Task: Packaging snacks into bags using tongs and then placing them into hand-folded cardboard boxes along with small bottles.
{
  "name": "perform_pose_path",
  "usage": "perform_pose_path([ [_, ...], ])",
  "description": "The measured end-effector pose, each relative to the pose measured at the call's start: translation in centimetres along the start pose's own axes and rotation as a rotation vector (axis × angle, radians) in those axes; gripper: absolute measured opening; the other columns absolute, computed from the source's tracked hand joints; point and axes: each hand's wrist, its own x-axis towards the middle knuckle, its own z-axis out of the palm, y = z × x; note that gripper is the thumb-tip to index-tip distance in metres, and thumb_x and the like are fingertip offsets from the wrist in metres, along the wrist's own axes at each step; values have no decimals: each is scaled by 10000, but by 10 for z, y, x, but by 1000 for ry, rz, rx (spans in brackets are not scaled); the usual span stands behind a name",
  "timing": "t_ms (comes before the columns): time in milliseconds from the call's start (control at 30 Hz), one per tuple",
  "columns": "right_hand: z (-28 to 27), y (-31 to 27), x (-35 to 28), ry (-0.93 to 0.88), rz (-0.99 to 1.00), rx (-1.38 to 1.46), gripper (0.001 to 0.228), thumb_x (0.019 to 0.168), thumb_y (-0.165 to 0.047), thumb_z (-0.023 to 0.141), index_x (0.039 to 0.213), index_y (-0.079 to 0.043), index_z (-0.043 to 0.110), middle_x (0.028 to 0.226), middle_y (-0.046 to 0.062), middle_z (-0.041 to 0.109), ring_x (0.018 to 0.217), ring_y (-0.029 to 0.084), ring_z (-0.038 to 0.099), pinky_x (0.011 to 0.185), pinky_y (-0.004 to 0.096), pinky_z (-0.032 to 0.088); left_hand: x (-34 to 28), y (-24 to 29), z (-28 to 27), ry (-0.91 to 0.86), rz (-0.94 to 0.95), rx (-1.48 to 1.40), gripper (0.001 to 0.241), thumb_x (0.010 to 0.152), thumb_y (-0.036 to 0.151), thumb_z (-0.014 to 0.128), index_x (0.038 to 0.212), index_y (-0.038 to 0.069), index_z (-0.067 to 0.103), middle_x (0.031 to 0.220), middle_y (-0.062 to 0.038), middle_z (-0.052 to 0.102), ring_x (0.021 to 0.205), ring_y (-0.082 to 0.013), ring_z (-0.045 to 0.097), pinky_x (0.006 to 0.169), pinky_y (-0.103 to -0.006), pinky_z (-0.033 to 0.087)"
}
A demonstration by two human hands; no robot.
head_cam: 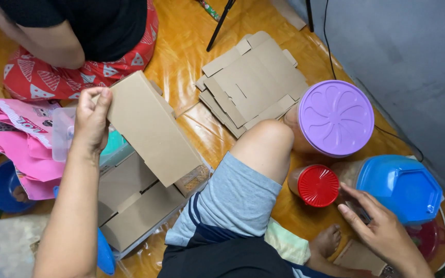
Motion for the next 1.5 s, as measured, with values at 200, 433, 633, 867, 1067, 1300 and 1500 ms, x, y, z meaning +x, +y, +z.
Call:
perform_pose_path([
  [200, 2, 44, 8, 57, -119, 7, 538, 880, -266, 653, 1415, -207, 638, 1443, -17, 666, 1358, 126, 591, 1121, 318, 428, -33, -44, -22, 197, 43, 278, 363, 995, 465, 697, 1224, 219, 559, 677, 117, 260, 612, -21, 251, 603, -192, 251],
  [433, -1, 29, 9, 58, -97, 11, 531, 882, -259, 655, 1410, -206, 645, 1440, -13, 668, 1350, 123, 598, 1102, 315, 443, -36, -58, -14, 189, 61, 232, 400, 994, 474, 682, 1241, 213, 508, 711, 100, 282, 623, -34, 272, 600, -211, 264],
  [633, -2, 29, 6, 44, -66, -28, 529, 894, -280, 638, 1421, -238, 634, 1437, -43, 668, 1352, 106, 589, 1124, 306, 416, -30, -94, -36, 51, 77, -7, 452, 988, 431, 706, 1291, 189, 475, 1024, -32, 665, 871, -75, 612, 766, -219, 500],
  [867, 0, 34, 11, 8, -9, -27, 530, 888, -292, 648, 1416, -244, 641, 1455, -44, 663, 1358, 114, 597, 1081, 315, 472, -41, -90, -56, 4, 10, 96, 434, 988, 364, 697, 1298, 196, 444, 1161, -108, 667, 965, -132, 639, 829, -254, 512],
  [1067, -1, 23, 8, 4, 26, -21, 535, 890, -303, 641, 1422, -246, 636, 1478, -56, 649, 1378, 103, 580, 1049, 313, 483, -38, -103, -40, -67, -126, 312, 422, 971, 334, 713, 1264, 172, 456, 959, -60, 637, 791, -88, 552, 741, -239, 440],
  [1300, 1, 34, 10, -17, 13, -10, 535, 891, -307, 644, 1424, -263, 641, 1399, -38, 703, 1329, 115, 628, 1127, 306, 449, -52, -105, 4, -262, -217, 699, 600, 827, 463, 783, 1246, 136, 507, 1170, -11, 592, 909, -175, 538, 833, -319, 433],
  [1500, 6, 54, 17, -14, -82, -34, 536, 882, -318, 652, 1412, -237, 642, 1417, -37, 693, 1317, 114, 642, 1099, 307, 472, -41, -105, -2, -314, -101, 975, 596, 887, 557, 695, 1221, 69, 615, 1272, -97, 635, 1150, -273, 596, 973, -382, 444],
])
